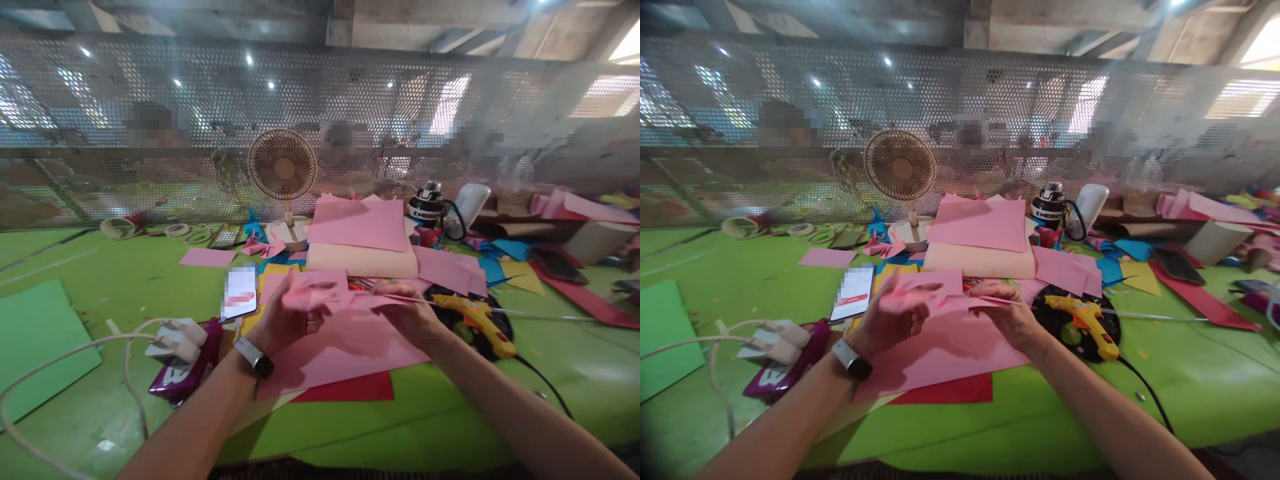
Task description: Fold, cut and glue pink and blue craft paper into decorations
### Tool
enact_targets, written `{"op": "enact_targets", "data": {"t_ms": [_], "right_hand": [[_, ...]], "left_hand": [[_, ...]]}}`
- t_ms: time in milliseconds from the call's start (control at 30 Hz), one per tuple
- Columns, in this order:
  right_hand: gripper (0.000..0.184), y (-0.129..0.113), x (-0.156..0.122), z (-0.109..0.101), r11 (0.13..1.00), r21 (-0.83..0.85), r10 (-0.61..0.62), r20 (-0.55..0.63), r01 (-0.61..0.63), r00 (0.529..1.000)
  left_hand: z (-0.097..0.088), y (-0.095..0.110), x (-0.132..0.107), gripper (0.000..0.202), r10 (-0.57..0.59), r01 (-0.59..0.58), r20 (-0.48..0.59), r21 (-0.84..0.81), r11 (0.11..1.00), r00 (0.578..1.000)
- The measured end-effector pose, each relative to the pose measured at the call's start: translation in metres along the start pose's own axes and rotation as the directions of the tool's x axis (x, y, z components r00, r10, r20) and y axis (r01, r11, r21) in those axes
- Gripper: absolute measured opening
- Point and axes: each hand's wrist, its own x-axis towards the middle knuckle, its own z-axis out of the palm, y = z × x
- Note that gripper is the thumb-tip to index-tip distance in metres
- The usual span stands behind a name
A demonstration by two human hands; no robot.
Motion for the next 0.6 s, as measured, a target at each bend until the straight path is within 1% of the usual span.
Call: {"op": "enact_targets", "data": {"t_ms": [33, 67, 100, 133, 200, 233, 267, 300, 333, 400, 433, 500, 567, 600], "right_hand": [[0.017, 0.002, 0.000, 0.000, 0.997, -0.052, -0.068, -0.074, 0.064, 0.995], [0.017, 0.005, 0.000, 0.001, 0.981, -0.144, -0.145, -0.126, 0.127, 0.981], [0.018, 0.008, -0.001, 0.001, 0.947, -0.264, -0.223, -0.132, 0.183, 0.966], [0.021, 0.010, -0.003, 0.003, 0.890, -0.390, -0.289, -0.086, 0.234, 0.954], [0.029, 0.015, -0.006, 0.006, 0.742, -0.576, -0.353, 0.099, 0.343, 0.930], [0.033, 0.017, -0.008, 0.007, 0.675, -0.620, -0.354, 0.202, 0.399, 0.913], [0.037, 0.018, -0.010, 0.009, 0.624, -0.640, -0.338, 0.296, 0.448, 0.894], [0.039, 0.020, -0.011, 0.010, 0.588, -0.648, -0.310, 0.372, 0.484, 0.875], [0.039, 0.021, -0.012, 0.011, 0.560, -0.653, -0.291, 0.420, 0.509, 0.859], [0.038, 0.023, -0.014, 0.012, 0.516, -0.670, -0.254, 0.474, 0.533, 0.843], [0.037, 0.024, -0.014, 0.012, 0.500, -0.677, -0.241, 0.490, 0.540, 0.838], [0.033, 0.025, -0.014, 0.012, 0.486, -0.680, -0.240, 0.501, 0.550, 0.832], [0.031, 0.026, -0.014, 0.012, 0.493, -0.676, -0.239, 0.501, 0.548, 0.832], [0.031, 0.026, -0.014, 0.013, 0.502, -0.671, -0.238, 0.499, 0.545, 0.833]], "left_hand": [[0.000, -0.002, 0.003, 0.056, -0.020, 0.020, 0.001, -0.126, 0.992, 1.000], [0.001, -0.004, 0.006, 0.057, -0.036, 0.038, 0.012, -0.229, 0.973, 0.999], [0.003, -0.007, 0.008, 0.057, -0.048, 0.057, 0.035, -0.299, 0.953, 0.998], [0.006, -0.010, 0.010, 0.056, -0.053, 0.068, 0.054, -0.352, 0.933, 0.997], [0.013, -0.017, 0.012, 0.053, -0.056, 0.083, 0.082, -0.375, 0.923, 0.995], [0.017, -0.021, 0.012, 0.049, -0.054, 0.078, 0.078, -0.356, 0.931, 0.996], [0.021, -0.023, 0.012, 0.043, -0.037, 0.051, 0.049, -0.326, 0.944, 0.998], [0.024, -0.025, 0.012, 0.036, -0.009, 0.011, 0.006, -0.287, 0.958, 1.000], [0.026, -0.027, 0.012, 0.029, 0.022, -0.031, -0.038, -0.245, 0.969, 0.999], [0.028, -0.028, 0.012, 0.020, 0.083, -0.103, -0.110, -0.187, 0.977, 0.990], [0.029, -0.028, 0.013, 0.018, 0.091, -0.113, -0.124, -0.184, 0.977, 0.988], [0.028, -0.026, 0.013, 0.016, 0.071, -0.100, -0.127, -0.240, 0.965, 0.989], [0.027, -0.024, 0.013, 0.015, 0.042, -0.082, -0.130, -0.321, 0.944, 0.991], [0.027, -0.024, 0.013, 0.018, 0.023, -0.065, -0.125, -0.348, 0.935, 0.992]]}}
